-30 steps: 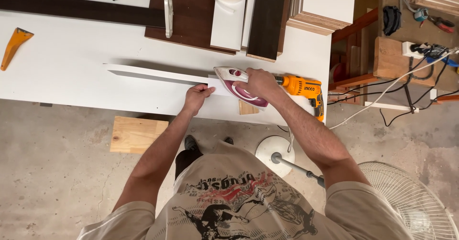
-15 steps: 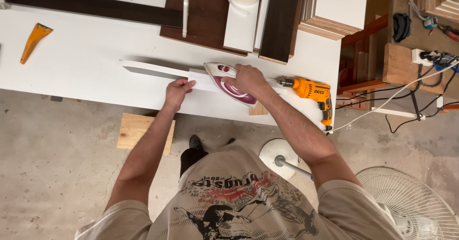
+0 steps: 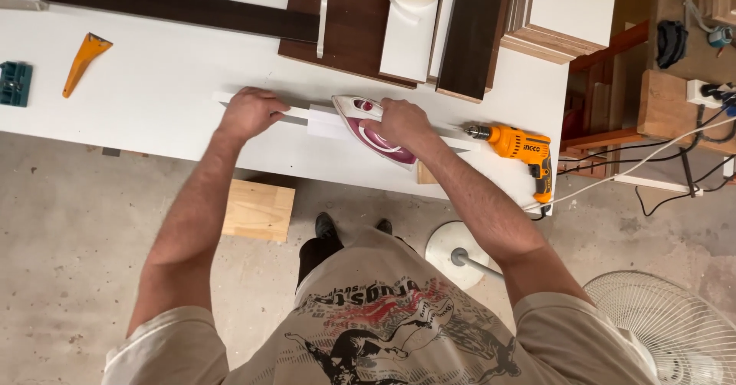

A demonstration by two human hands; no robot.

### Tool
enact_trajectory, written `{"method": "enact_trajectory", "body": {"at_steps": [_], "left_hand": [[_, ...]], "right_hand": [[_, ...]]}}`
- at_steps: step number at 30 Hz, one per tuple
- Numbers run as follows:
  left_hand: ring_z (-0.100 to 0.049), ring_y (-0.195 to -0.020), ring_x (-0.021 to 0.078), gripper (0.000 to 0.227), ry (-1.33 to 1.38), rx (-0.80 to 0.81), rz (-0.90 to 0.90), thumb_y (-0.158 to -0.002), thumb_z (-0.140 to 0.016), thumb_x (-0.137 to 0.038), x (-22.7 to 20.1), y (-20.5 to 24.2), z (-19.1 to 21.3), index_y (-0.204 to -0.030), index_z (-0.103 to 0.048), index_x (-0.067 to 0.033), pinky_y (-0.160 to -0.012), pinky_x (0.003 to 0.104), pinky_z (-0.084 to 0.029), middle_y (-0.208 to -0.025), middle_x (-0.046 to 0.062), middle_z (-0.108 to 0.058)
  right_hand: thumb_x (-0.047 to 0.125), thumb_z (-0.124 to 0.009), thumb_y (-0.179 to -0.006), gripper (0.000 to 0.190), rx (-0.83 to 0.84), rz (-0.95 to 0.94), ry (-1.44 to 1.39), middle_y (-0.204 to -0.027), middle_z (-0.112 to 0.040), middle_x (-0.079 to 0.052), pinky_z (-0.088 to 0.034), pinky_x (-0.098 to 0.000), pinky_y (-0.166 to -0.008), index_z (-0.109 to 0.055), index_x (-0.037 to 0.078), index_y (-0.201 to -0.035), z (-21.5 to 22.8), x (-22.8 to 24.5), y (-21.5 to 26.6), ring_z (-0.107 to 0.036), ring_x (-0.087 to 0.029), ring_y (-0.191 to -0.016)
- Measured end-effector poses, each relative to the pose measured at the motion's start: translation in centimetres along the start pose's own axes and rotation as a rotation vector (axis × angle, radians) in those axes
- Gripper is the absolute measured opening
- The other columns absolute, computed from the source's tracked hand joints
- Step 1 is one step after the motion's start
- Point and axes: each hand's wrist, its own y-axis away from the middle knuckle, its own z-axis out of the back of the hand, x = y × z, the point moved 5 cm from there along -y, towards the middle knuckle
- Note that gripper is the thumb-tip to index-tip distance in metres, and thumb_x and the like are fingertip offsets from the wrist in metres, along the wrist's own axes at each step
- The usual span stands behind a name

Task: The person irons a white wooden trim piece on a workbench using a clothes iron. They then use a blue sanding block to sand the edges of the white trim and a dark brown wooden plank. Finally, they use a yellow utility knife to scrape the surface of the dark brown plank.

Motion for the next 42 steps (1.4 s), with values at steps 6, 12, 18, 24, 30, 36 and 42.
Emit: {"method": "enact_trajectory", "body": {"at_steps": [6, 12, 18, 24, 30, 36, 42], "left_hand": [[-0.073, -0.105, 0.0217, 0.008, 0.069, 0.175, 0.108, -0.091, -0.081, -0.027, 0.9, -0.7, 1.1, -0.099, -0.082, -0.0276, -0.098, 0.037, -0.057, -0.101, -0.005, -0.078], [-0.073, -0.102, 0.0142, 0.006, 0.011, 0.153, 0.103, -0.089, -0.080, -0.042, 2.9, -0.5, -2.2, -0.093, -0.080, -0.0376, -0.090, 0.034, -0.059, -0.102, -0.015, -0.077], [-0.073, -0.103, 0.0150, 0.007, -0.028, 0.098, 0.081, -0.092, -0.079, -0.040, 2.3, 0.0, -1.2, -0.097, -0.081, -0.0353, -0.092, 0.033, -0.059, -0.107, -0.013, -0.078], [-0.073, -0.101, 0.0162, 0.010, -0.021, -0.051, 0.037, -0.086, -0.084, -0.038, 2.6, 0.7, -2.3, -0.096, -0.080, -0.0355, -0.095, 0.033, -0.059, -0.106, -0.012, -0.078], [-0.073, -0.101, 0.0169, 0.014, -0.024, -0.104, 0.018, -0.086, -0.087, -0.033, 2.4, 1.3, -2.0, -0.098, -0.081, -0.0333, -0.097, 0.034, -0.057, -0.107, -0.010, -0.078], [-0.072, -0.101, 0.0161, 0.013, -0.053, -0.093, 0.079, -0.085, -0.088, -0.034, 2.6, 1.0, -2.5, -0.094, -0.080, -0.0334, -0.094, 0.032, -0.056, -0.106, -0.012, -0.077], [-0.072, -0.102, 0.0150, 0.015, -0.059, -0.095, 0.119, -0.082, -0.090, -0.032, 2.8, 1.3, -3.3, -0.093, -0.080, -0.0336, -0.093, 0.031, -0.056, -0.108, -0.012, -0.078]], "right_hand": [[0.055, -0.057, -0.099, 0.066, -0.011, 0.010, 0.003, -0.111, -0.072, -0.027, -0.057, -0.0569, -0.090, -0.064, -0.002, -0.130, 0.0, 1.5, -0.5, -0.069, -0.047, -0.108], [0.055, -0.057, -0.097, 0.066, 0.001, 0.042, -0.002, -0.113, -0.071, -0.027, -0.056, -0.0587, -0.089, -0.062, -0.001, -0.131, -1.2, 4.4, -2.9, -0.069, -0.049, -0.109], [0.055, -0.054, -0.099, 0.064, -0.008, 0.056, 0.015, -0.110, -0.072, -0.026, -0.058, -0.0575, -0.086, -0.063, -0.001, -0.129, -1.4, 5.6, -3.0, -0.070, -0.048, -0.106], [0.056, -0.054, -0.099, 0.068, 0.012, -0.029, 0.005, -0.119, -0.069, -0.029, -0.055, -0.0605, -0.093, -0.060, -0.002, -0.133, -0.5, 0.9, -0.7, -0.066, -0.051, -0.114], [0.057, -0.053, -0.099, 0.069, 0.013, -0.064, -0.001, -0.118, -0.069, -0.029, -0.055, -0.0602, -0.092, -0.061, -0.002, -0.133, 0.2, -4.5, 2.6, -0.067, -0.050, -0.114], [0.056, -0.053, -0.100, 0.067, 0.012, -0.046, -0.012, -0.117, -0.070, -0.027, -0.056, -0.0571, -0.090, -0.061, -0.001, -0.134, 0.4, -6.8, 2.8, -0.068, -0.048, -0.112], [0.057, -0.055, -0.097, 0.069, 0.027, 0.012, -0.018, -0.118, -0.070, -0.028, -0.055, -0.0606, -0.093, -0.060, -0.001, -0.134, 0.3, -3.3, 0.6, -0.066, -0.050, -0.114]]}}
